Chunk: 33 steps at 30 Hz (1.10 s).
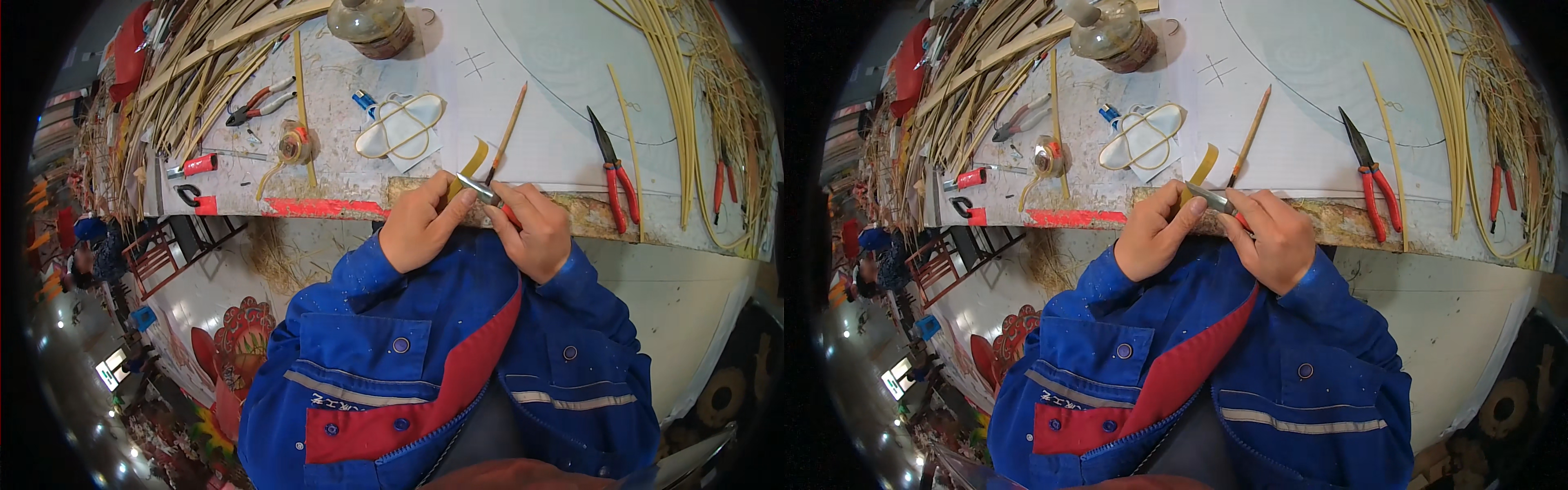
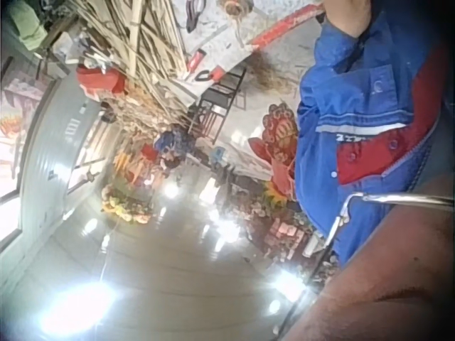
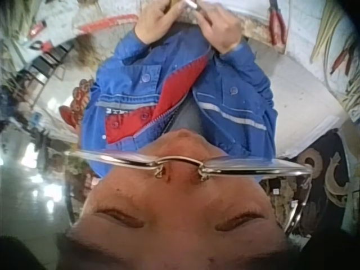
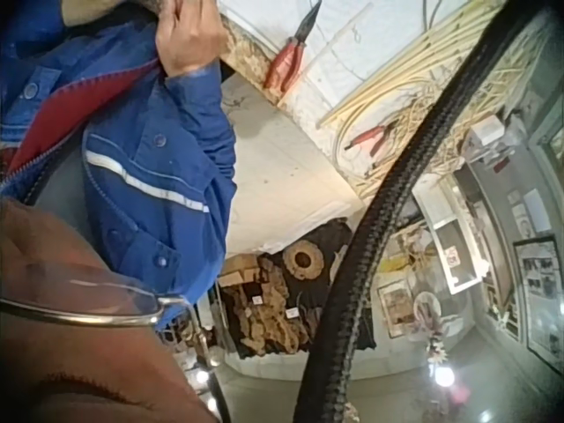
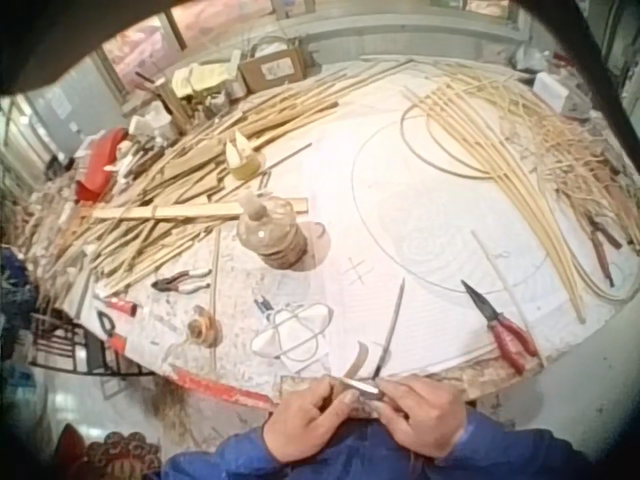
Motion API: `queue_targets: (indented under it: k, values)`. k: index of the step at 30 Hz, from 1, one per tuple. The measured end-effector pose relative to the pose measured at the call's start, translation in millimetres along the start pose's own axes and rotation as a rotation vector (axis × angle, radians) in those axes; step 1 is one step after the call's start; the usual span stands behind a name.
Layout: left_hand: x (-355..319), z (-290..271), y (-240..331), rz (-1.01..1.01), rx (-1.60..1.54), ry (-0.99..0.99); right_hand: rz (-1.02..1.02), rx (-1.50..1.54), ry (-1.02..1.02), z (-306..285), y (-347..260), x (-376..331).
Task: Assembling a bamboo or reed-based craft by measuring, cutting, and joining strips.
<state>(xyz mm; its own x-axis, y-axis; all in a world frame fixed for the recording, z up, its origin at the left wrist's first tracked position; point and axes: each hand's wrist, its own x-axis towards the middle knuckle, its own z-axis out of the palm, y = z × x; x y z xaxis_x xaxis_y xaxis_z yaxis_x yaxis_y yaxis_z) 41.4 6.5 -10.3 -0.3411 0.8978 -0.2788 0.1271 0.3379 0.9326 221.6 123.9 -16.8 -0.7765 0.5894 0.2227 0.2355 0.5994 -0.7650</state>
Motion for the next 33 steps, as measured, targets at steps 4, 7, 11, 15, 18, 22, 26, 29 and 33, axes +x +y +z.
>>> queue_targets:
  k: [4,7,11,15,18,22,26,29,33]
  values:
    - [-0.4,-1.2,-2.3,-0.016,0.074,-0.031,-0.007,0.012,-0.020,0.2,2.4,1.7]
    - [-1.5,0.0,-5.0,-0.020,0.111,-0.023,-0.009,0.014,-0.028,0.3,4.2,0.3]
    - [0.4,0.1,-6.5,-0.023,0.094,-0.018,0.003,-0.001,-0.033,-0.3,2.0,-0.7]
    - [0.2,2.4,-10.1,-0.018,0.135,0.007,-0.015,-0.023,-0.011,0.9,2.6,-1.6]
    - [0.3,3.4,-8.2,-0.028,0.109,0.021,-0.023,-0.031,0.001,0.5,2.5,-2.3]
    - [1.5,5.0,-6.7,-0.020,0.145,0.041,-0.013,-0.040,0.004,-0.4,2.5,-3.0]
    - [2.5,6.7,-11.2,-0.025,0.148,0.072,-0.008,-0.052,0.032,0.0,1.2,-2.8]
    - [5.8,2.5,0.2,-0.063,0.243,0.064,-0.002,-0.050,0.071,0.0,2.6,-0.7]
    - [5.2,-0.2,-0.8,-0.030,0.280,0.056,0.115,-0.088,0.312,-7.6,8.6,7.1]
